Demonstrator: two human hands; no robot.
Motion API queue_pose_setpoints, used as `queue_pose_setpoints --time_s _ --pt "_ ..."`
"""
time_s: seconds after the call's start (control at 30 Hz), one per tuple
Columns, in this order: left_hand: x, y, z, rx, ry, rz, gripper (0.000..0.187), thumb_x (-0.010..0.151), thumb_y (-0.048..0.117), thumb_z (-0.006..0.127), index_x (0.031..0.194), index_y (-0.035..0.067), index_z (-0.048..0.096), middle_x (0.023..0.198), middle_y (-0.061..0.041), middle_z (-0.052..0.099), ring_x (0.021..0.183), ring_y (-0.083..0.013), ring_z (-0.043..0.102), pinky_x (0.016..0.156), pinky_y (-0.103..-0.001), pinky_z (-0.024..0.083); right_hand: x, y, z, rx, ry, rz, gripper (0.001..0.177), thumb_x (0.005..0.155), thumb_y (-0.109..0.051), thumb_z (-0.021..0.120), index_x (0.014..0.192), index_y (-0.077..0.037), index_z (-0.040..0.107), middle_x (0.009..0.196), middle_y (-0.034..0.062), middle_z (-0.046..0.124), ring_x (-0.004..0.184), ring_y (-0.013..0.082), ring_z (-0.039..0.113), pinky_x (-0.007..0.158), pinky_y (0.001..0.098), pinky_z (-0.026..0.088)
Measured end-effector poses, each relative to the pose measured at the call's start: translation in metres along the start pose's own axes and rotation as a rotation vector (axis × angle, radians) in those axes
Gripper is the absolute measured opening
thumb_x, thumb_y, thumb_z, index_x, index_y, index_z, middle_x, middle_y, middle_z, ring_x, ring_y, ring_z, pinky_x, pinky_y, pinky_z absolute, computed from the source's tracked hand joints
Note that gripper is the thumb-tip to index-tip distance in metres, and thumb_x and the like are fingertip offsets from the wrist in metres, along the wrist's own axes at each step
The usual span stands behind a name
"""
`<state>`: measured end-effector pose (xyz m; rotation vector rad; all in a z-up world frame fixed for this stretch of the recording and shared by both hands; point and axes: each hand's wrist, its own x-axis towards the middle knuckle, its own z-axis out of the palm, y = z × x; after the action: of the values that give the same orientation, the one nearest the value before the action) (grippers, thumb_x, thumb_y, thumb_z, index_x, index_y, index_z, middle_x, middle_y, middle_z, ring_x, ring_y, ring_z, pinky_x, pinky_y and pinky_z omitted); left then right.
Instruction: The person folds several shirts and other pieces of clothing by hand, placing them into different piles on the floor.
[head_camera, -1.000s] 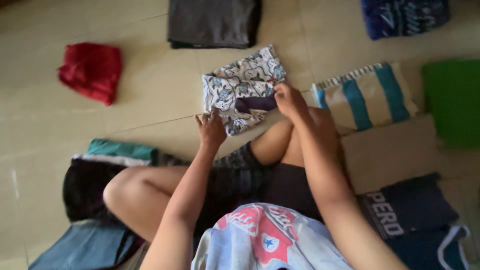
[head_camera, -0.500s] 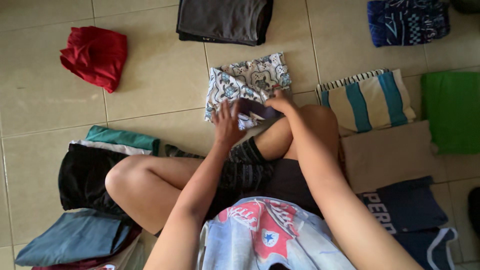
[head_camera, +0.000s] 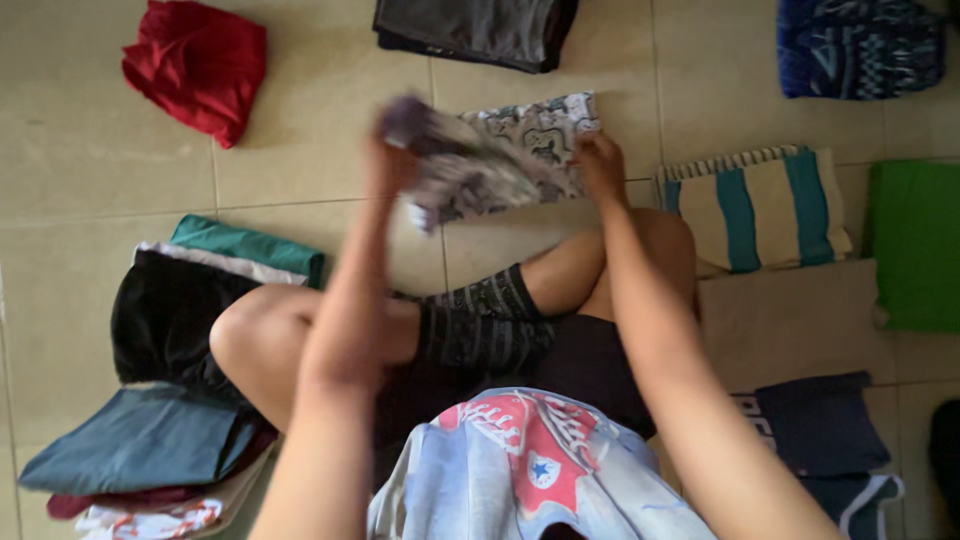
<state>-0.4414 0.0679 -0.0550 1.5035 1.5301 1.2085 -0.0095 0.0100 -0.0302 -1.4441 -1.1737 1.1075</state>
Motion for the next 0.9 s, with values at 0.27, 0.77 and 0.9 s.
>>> queue_pose_setpoints --time_s 0.27,0.77,0.9 --pt "-0.038 -0.046 -0.242 0.948 0.517 -0.443 0.096 0.074 0.060 0.083 0.142 0.003 0.045 0.141 -0.027 0.053 0.124 -0.0521 0.052 0.094 -0.063 0.044 -0.018 -0.013 0.033 -1.046 -0.053 -0.399 0.061 0.072 -0.018 0.081 0.130 -0.007 0.064 0.140 0.0213 0.056 0.134 0.0407 0.045 0.106 0.0524 0.042" --pt "-0.053 -0.013 -0.132 0.899 -0.151 -0.440 0.058 0.072 0.033 0.086 0.118 0.002 0.066 0.130 -0.023 0.061 0.124 -0.0426 0.056 0.104 -0.047 0.048 -0.003 -0.031 -0.006 -1.104 -0.023 0.187 0.068 0.075 -0.021 0.077 0.138 -0.018 0.053 0.148 0.0116 0.044 0.138 0.0390 0.042 0.106 0.0534 0.042" --pt "-0.048 -0.022 -0.130 0.929 -0.073 -0.390 0.026 0.088 0.018 0.071 0.111 0.005 0.072 0.130 -0.023 0.063 0.123 -0.0428 0.058 0.108 -0.049 0.047 -0.006 -0.033 -0.008 -1.094 -0.022 0.168 0.067 0.073 -0.021 0.079 0.135 -0.017 0.054 0.145 0.0126 0.044 0.137 0.0408 0.042 0.107 0.0524 0.044"
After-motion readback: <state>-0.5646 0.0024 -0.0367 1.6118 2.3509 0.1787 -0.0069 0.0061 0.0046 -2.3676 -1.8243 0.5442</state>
